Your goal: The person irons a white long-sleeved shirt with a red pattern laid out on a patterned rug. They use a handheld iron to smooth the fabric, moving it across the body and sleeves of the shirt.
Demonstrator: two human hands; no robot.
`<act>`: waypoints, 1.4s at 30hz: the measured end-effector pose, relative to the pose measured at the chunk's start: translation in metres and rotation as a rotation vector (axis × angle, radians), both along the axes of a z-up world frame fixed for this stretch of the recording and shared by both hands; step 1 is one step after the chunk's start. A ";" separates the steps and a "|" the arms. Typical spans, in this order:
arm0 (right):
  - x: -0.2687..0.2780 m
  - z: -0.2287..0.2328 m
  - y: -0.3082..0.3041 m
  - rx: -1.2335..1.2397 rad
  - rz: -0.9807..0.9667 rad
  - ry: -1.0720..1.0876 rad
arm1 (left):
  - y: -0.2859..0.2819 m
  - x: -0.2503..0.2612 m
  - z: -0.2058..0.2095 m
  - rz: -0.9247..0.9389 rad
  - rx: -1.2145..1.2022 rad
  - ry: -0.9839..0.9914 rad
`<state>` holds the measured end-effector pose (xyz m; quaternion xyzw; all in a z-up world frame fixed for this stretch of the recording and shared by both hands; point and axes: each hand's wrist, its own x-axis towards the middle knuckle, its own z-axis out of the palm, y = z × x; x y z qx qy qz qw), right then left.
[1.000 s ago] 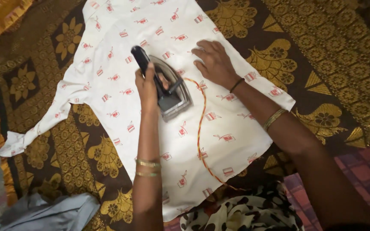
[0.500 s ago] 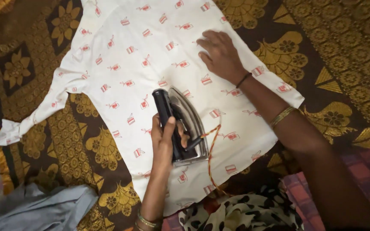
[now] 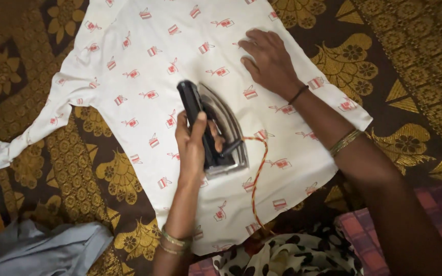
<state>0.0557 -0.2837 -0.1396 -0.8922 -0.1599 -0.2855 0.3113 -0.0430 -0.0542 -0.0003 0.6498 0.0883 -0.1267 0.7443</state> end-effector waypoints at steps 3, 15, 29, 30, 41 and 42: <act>0.000 0.000 0.001 0.013 -0.003 0.003 | -0.005 0.029 -0.004 -0.010 0.000 -0.026; 0.000 0.008 0.003 0.055 0.005 0.047 | -0.042 0.119 -0.026 -0.025 -0.024 -0.100; 0.009 -0.004 -0.010 0.192 0.055 -0.008 | -0.057 0.153 -0.040 0.071 -0.024 -0.142; 0.010 -0.006 -0.010 0.192 0.055 -0.003 | -0.057 0.151 -0.041 0.070 -0.028 -0.136; 0.014 -0.010 -0.013 0.260 0.086 -0.001 | -0.053 0.074 -0.031 0.014 -0.017 -0.088; 0.014 -0.009 -0.013 0.246 0.083 -0.004 | -0.054 0.066 -0.026 0.001 0.001 -0.073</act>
